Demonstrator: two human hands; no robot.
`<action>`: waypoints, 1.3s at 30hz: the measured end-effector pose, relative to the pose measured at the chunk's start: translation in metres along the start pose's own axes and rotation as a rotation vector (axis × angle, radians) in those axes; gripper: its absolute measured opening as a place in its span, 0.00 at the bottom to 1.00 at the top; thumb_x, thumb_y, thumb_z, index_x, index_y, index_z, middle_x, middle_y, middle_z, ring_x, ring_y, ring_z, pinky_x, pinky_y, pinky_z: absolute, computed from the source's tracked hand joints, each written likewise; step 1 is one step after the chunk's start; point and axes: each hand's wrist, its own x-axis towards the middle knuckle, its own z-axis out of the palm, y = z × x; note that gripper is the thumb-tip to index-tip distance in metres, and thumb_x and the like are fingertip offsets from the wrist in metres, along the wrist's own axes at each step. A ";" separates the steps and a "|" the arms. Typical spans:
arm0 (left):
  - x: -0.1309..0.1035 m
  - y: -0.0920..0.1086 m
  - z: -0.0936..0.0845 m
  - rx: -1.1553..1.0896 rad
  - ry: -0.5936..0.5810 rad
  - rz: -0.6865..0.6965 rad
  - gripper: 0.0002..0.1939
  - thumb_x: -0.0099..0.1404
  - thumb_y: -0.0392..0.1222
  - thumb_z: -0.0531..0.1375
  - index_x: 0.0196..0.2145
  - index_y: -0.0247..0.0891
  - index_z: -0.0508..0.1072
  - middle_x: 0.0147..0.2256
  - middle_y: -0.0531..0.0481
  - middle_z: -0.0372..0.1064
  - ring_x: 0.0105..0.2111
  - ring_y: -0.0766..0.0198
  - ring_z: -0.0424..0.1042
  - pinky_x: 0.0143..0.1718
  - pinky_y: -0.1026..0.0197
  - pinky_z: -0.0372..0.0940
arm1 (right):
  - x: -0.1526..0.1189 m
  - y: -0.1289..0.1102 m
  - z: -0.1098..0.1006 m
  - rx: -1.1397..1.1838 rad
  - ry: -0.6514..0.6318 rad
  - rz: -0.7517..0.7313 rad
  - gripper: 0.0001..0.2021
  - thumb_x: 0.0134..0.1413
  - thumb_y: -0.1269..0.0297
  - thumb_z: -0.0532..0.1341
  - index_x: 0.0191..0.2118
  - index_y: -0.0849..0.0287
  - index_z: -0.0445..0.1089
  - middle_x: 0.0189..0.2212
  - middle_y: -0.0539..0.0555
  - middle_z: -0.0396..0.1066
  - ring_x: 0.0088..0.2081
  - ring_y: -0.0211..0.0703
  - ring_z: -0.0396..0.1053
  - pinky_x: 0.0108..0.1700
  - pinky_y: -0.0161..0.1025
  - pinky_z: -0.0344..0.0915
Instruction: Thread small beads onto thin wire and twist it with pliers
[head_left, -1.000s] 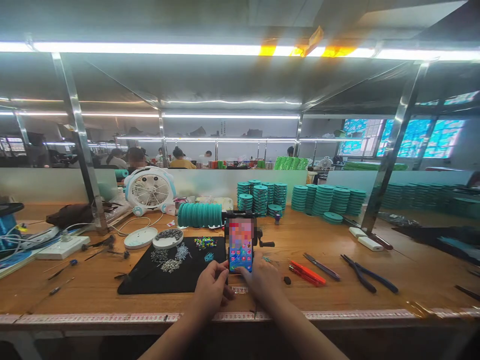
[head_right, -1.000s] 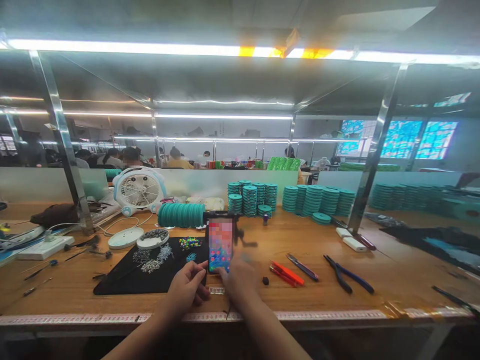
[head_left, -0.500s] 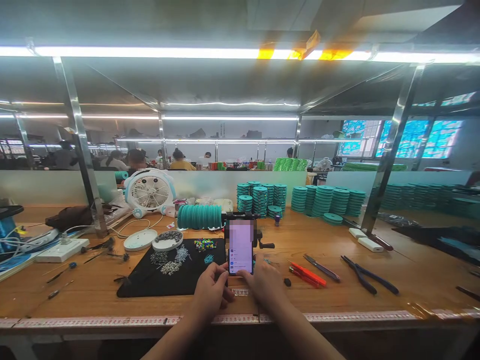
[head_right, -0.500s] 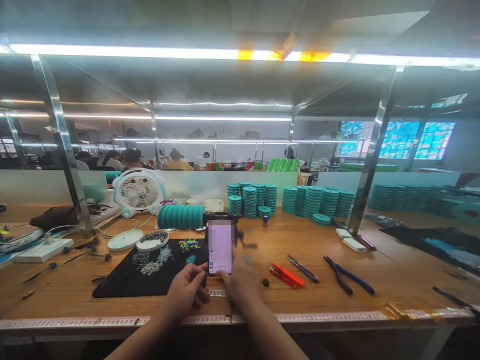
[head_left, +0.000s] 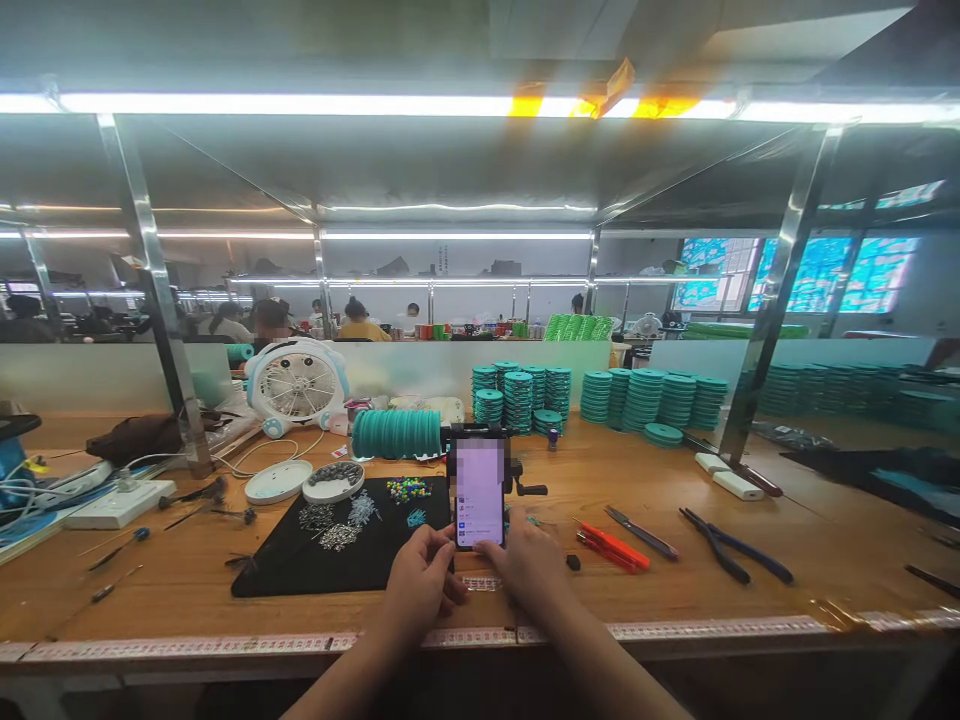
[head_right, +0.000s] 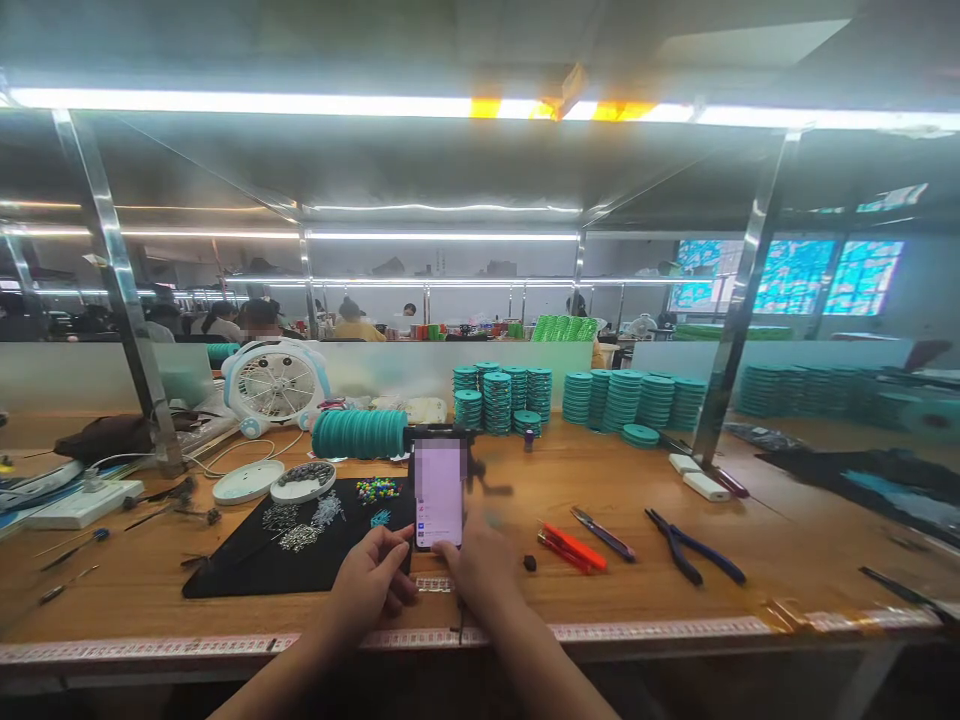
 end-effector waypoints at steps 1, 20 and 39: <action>0.000 0.000 0.000 0.000 0.002 -0.003 0.15 0.57 0.52 0.57 0.25 0.39 0.58 0.50 0.35 0.70 0.14 0.71 0.69 0.10 0.69 0.55 | 0.000 0.000 0.000 -0.001 -0.002 0.001 0.17 0.49 0.53 0.62 0.40 0.59 0.63 0.31 0.56 0.75 0.35 0.53 0.73 0.31 0.39 0.60; 0.000 0.000 0.001 -0.004 0.003 -0.016 0.17 0.55 0.54 0.58 0.25 0.39 0.58 0.49 0.36 0.70 0.14 0.70 0.69 0.09 0.68 0.56 | 0.000 -0.002 -0.002 -0.018 -0.035 0.023 0.16 0.50 0.54 0.62 0.41 0.59 0.64 0.32 0.57 0.75 0.36 0.53 0.73 0.33 0.39 0.61; 0.002 -0.003 -0.001 -0.008 -0.004 0.004 0.17 0.56 0.54 0.57 0.25 0.39 0.59 0.52 0.36 0.68 0.14 0.70 0.70 0.09 0.68 0.58 | 0.001 -0.002 0.000 -0.036 -0.003 0.008 0.16 0.53 0.54 0.60 0.41 0.60 0.65 0.32 0.58 0.76 0.36 0.55 0.73 0.33 0.40 0.61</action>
